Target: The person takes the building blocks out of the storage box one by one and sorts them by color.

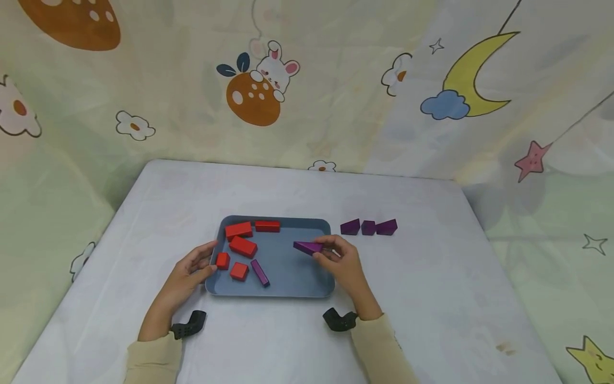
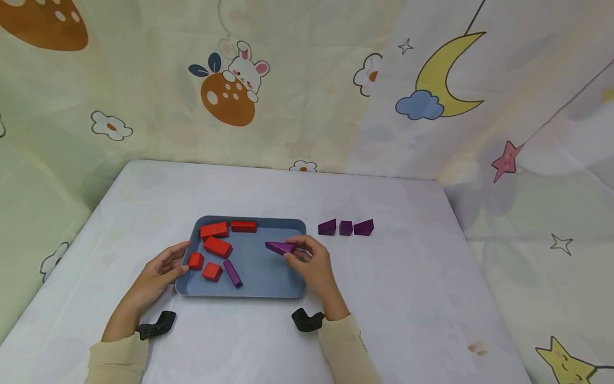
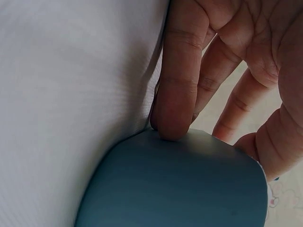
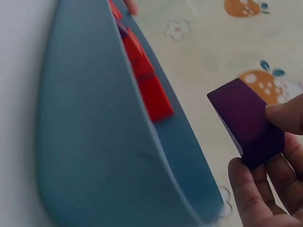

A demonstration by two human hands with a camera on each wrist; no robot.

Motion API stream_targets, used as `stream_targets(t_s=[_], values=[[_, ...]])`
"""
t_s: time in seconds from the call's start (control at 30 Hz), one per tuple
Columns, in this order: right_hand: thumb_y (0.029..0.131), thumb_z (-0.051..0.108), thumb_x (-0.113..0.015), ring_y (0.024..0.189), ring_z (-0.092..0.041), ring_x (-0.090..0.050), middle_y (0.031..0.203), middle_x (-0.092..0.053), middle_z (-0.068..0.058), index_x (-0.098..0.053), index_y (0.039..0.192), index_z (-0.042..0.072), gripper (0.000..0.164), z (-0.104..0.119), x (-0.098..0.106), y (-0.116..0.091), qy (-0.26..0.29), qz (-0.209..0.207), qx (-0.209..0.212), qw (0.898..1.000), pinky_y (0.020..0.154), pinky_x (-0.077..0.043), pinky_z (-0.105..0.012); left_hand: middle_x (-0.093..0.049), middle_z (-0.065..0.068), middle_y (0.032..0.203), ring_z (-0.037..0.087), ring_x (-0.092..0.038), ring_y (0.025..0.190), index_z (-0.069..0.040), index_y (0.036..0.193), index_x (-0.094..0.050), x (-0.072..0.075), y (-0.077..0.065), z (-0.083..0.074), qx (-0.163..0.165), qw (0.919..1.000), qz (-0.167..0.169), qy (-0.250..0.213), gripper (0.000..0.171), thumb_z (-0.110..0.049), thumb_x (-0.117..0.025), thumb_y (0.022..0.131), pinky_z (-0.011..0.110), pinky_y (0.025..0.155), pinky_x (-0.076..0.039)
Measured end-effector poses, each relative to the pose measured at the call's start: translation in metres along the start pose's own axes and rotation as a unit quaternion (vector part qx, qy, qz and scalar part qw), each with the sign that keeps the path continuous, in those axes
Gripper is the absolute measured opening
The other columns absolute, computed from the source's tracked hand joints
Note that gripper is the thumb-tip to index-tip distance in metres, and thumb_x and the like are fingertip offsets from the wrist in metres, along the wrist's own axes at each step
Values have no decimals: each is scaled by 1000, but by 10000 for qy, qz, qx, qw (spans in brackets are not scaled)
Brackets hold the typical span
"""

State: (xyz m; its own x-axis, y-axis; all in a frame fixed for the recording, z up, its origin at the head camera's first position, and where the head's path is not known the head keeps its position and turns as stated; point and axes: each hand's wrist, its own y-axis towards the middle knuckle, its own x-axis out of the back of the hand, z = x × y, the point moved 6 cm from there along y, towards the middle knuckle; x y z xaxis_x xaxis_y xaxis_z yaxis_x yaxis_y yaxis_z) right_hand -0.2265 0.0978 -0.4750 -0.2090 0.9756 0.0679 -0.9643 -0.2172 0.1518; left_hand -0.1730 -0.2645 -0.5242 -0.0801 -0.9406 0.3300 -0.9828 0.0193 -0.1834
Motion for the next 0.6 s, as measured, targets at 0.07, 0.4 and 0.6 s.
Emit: stream_targets(t_s=[0.07, 0.4, 0.6], values=[[92, -18, -73, 107, -12, -69, 127, -65, -34, -65, 123, -18, 32, 1, 21, -3, 23, -159, -11, 9999, 92, -59, -25, -46, 27, 163, 42, -54, 137, -8, 165, -43, -1, 0, 0, 40, 10000, 16, 8, 63, -15, -67, 107, 21, 89, -52], [96, -18, -68, 115, -2, -67, 122, -72, 4, -62, 127, -21, 31, -1, 118, -15, -549, -466, 308, 9969, 93, -56, -19, -45, 27, 165, 44, -51, 139, -9, 166, -41, 0, 0, 0, 144, 9999, 27, 38, 64, -16, -66, 108, 17, 89, -52], [98, -17, -66, 115, 4, -67, 122, -73, 9, -64, 126, -21, 28, -1, 161, -16, -1167, -532, 609, 9899, 92, -54, -15, -42, 27, 167, 47, -48, 144, -8, 167, -39, -1, 1, 0, 158, 9998, 92, 105, 65, -18, -67, 108, 16, 89, -50]])
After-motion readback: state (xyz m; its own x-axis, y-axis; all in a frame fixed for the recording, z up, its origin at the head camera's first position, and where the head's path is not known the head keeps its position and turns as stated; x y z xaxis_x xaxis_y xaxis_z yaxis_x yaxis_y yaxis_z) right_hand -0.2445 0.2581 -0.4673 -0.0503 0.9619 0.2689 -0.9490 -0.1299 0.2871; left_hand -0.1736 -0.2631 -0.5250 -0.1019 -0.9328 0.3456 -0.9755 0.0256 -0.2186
